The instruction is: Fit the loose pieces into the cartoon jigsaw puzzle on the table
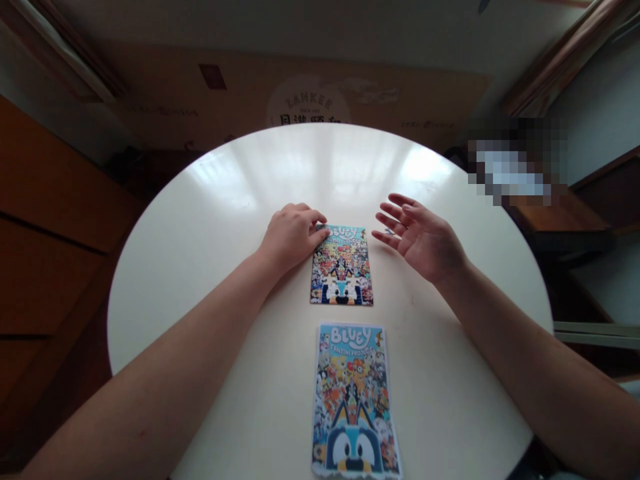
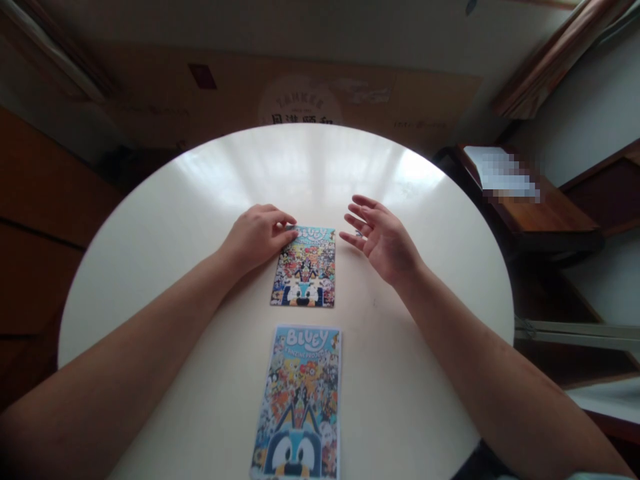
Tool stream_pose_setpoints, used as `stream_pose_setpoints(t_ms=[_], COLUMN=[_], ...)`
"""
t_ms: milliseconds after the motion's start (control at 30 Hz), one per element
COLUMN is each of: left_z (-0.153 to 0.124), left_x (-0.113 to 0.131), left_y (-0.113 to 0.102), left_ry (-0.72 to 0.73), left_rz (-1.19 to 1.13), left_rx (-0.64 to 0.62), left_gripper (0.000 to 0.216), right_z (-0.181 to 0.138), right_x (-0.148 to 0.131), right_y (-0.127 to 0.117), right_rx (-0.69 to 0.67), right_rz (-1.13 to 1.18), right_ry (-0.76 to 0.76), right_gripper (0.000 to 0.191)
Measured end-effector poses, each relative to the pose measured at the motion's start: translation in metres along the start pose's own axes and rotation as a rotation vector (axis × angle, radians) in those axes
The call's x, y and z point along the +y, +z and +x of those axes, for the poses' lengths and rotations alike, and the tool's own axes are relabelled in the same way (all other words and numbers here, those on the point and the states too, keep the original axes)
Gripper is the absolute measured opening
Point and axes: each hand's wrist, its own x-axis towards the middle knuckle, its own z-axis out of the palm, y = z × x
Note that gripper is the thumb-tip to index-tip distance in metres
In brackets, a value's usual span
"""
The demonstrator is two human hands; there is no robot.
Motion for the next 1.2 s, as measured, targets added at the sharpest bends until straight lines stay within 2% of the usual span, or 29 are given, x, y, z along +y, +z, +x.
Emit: stream_pose_setpoints(t_ms=[133,333,500,633,767,967,1200], left_z=[-0.002,-0.001,-0.003,-0.006,-0.006,-0.004,-0.001], left_x=[-0.003,-0.008,-0.005,0.005,0.011,0.008,0.002], left_y=[-0.001,-0.001,-0.003,-0.006,-0.008,-0.009,-0.006], left_ry=[-0.036,-0.083,0.046,0.217,0.281,0.221,0.108], left_rz=[-0.087,-0.185,-0.145,-0.158,-0.175,-0.152,-0.187], left_rx=[0.020,0.162,0.210,0.141,0.067,0.143,0.287], left_gripper=[0.018,0.014,0.011,0.010,0.013,0.021,0.049], right_z=[-0.003,-0.004,0.001,0.005,0.008,0.012,0.013], right_x=[-0.009,-0.022,-0.023,-0.019,-0.014,-0.006,-0.003], right_y=[-0.003,-0.006,-0.011,-0.017,-0.020,-0.019,-0.016], right_rx=[0.126,0.351,0.430,0.460,0.449,0.485,0.399], right_rz=[0.052,0.055,0.086,0.042,-0.132,-0.344,-0.583], right_ry=[-0.133,-0.331,-0.372,-0.410,-0.564,-0.779,-0.989], right_gripper=[0.024,0.015,0.013,0.013,0.014,0.019,0.047])
